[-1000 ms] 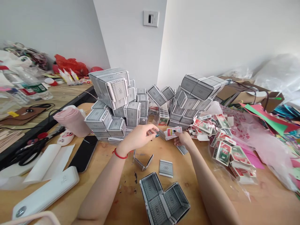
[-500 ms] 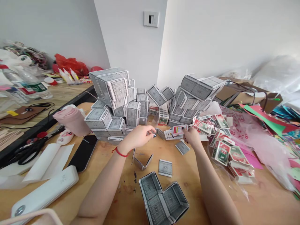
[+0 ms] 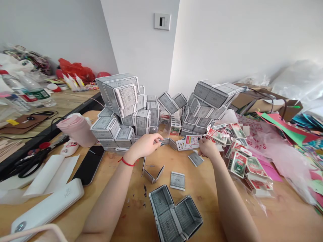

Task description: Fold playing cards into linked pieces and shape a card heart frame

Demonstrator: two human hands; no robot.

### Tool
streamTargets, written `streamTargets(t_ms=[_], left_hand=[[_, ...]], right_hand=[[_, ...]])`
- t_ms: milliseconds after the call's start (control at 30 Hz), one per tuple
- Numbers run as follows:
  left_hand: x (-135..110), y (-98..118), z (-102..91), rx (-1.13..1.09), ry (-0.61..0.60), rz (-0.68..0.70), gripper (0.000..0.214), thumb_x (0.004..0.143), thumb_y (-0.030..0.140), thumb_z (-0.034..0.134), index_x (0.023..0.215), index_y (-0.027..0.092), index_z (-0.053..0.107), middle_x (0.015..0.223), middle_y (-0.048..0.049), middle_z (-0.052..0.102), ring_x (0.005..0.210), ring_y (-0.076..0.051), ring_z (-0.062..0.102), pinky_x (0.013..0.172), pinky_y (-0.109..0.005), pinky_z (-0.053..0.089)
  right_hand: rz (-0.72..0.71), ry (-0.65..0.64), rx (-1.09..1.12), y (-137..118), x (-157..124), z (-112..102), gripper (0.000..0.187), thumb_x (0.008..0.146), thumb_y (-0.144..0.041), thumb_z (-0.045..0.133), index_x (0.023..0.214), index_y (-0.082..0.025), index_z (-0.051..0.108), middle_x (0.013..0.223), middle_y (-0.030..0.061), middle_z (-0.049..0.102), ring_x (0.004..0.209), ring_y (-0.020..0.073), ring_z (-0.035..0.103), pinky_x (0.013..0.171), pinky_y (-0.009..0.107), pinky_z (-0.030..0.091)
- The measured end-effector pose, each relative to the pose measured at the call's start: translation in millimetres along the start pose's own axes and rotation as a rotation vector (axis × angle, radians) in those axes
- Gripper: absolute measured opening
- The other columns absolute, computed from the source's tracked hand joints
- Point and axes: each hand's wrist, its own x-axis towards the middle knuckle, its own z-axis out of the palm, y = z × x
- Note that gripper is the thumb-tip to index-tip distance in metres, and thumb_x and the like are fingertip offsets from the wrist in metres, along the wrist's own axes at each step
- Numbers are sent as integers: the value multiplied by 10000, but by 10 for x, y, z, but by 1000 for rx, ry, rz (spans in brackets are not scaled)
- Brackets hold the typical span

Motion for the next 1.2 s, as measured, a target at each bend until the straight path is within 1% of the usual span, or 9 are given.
streamTargets(t_ms=[133,233,367,467,700,833,1000,1067,1200], left_hand=[[22,-26,10,-6,-4,3,247,810,241,418,999,205,573,839,-14,653,731,-142,603,647,-255,455],[87,-39,108,-7,24,57,259,836,218,372,1011,199,562,875,-20,640,762,-143,594,693,-275,465],[194,-90,327,63,101,220,302,818,89,336,1009,170,556,1079,-57,574,1018,-160,517,911,-317,402],[238,-149,452,133,140,254,340,804,52,339,1074,153,520,1124,-82,533,1111,-179,446,983,-351,351],[269,-239,509,113,121,269,412,774,19,345,1137,177,457,1190,-72,491,1170,-172,404,1026,-372,323],[273,-241,545,131,88,289,432,744,5,365,1117,193,474,1223,-64,481,1200,-172,381,1042,-381,298],[253,-236,572,202,57,246,370,782,54,359,1066,230,518,1265,-35,456,1201,-193,381,1003,-408,328],[249,-239,569,209,53,226,347,801,82,356,1064,231,525,1244,-34,474,1179,-195,405,980,-397,352],[249,-239,561,212,57,192,325,809,127,393,1097,210,519,1217,-56,494,1153,-195,429,967,-365,369]], right_hand=[[5,1,-14,-11,-8,-31,193,807,-275,424,672,-187,531,316,12,512,245,137,416,346,236,294],[20,-21,-2,-1,1,-40,194,801,-276,419,683,-177,538,366,35,563,248,136,417,341,241,299],[25,-26,23,36,27,-46,229,777,-254,446,574,-180,521,360,64,566,262,138,420,350,250,323],[16,-13,40,65,44,-36,248,761,-229,468,516,-195,483,317,57,530,265,135,418,359,247,336],[-15,-58,219,129,75,75,121,741,-162,429,631,-212,435,425,24,600,321,149,512,339,229,362],[-38,-1,407,177,104,111,68,701,-150,470,650,-192,454,375,-31,534,258,108,433,288,193,296],[-39,58,454,188,101,102,116,701,-195,507,606,-185,442,323,-87,406,213,61,323,249,166,217],[-56,59,517,157,69,84,101,714,-246,520,670,-188,450,360,-85,441,233,64,356,257,163,255],[-149,-54,857,83,-40,62,240,676,-348,609,747,-205,430,565,-14,609,463,134,599,425,224,482]])
